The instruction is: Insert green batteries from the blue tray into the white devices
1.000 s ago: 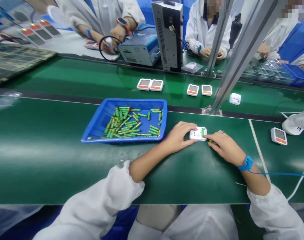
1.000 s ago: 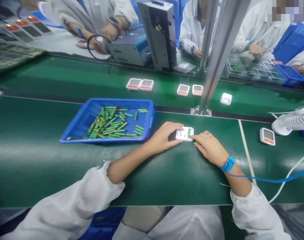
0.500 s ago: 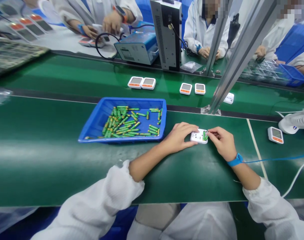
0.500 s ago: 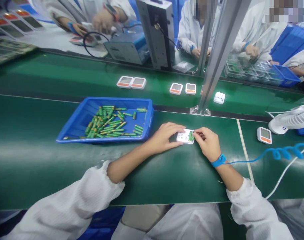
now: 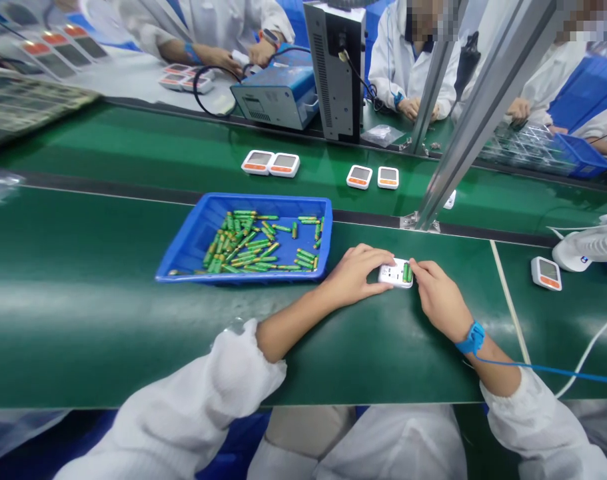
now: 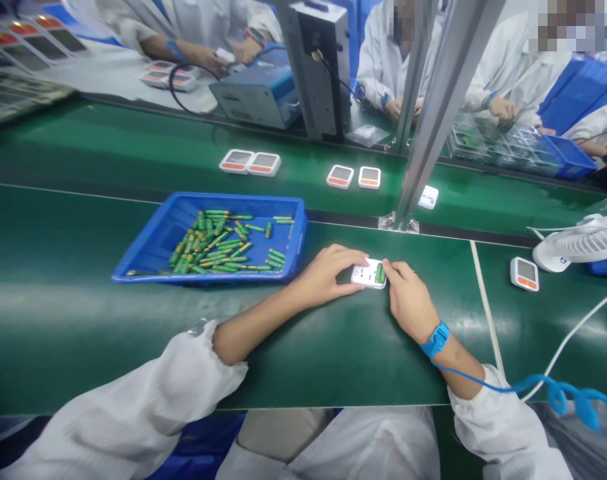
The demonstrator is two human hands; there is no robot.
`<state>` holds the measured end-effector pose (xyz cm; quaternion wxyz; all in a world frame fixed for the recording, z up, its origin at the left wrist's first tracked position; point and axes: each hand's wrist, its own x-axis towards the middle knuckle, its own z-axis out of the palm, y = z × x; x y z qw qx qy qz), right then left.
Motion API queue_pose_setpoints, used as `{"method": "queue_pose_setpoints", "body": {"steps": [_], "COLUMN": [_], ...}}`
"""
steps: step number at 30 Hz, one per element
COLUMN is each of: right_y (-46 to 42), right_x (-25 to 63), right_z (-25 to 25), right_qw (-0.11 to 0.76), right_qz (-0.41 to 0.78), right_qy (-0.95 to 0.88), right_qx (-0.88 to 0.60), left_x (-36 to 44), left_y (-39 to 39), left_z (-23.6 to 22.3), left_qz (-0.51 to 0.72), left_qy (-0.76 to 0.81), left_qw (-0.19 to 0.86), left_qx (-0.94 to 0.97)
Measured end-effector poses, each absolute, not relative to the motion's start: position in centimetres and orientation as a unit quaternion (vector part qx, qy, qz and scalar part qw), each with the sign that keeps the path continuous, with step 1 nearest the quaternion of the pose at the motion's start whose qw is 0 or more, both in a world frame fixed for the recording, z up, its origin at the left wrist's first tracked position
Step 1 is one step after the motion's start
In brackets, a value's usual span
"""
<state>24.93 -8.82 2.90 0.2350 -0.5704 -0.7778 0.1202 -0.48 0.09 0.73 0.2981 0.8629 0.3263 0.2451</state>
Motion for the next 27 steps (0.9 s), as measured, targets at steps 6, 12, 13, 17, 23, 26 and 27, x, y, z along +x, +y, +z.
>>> {"method": "queue_pose_setpoints", "body": {"steps": [6, 12, 13, 17, 23, 26, 27], "right_y": [-7.3, -7.5, -7.8, -8.9, -8.1, -7.3, -7.1], "right_x": [25.1, 25.3, 25.3, 24.9, 25.0, 25.1, 25.1], "right_z": [2.9, 3.2, 3.3, 3.2, 3.2, 3.1, 3.1], "right_qw": [0.344, 0.31, 0.291, 0.243, 0.317, 0.37, 0.383], "right_qz": [0.193, 0.17, 0.157, 0.126, 0.175, 0.238, 0.253], "right_qy": [-0.706, -0.744, -0.759, -0.778, -0.721, -0.649, -0.633], "right_qx": [-0.588, -0.567, -0.56, -0.566, -0.59, -0.621, -0.623], "left_x": [-0.3, -0.3, -0.3, -0.3, -0.3, -0.2, -0.2], "left_y": [0.2, 0.2, 0.2, 0.2, 0.3, 0.4, 0.4], "left_z": [0.8, 0.7, 0.6, 0.5, 0.7, 0.7, 0.6], "left_qz": [0.25, 0.251, 0.253, 0.259, 0.248, 0.248, 0.249], "left_qy": [0.317, 0.325, 0.326, 0.32, 0.316, 0.312, 0.312], "left_qw": [0.298, 0.294, 0.293, 0.294, 0.295, 0.293, 0.292], "left_qx": [0.865, 0.863, 0.862, 0.863, 0.867, 0.869, 0.869]}}
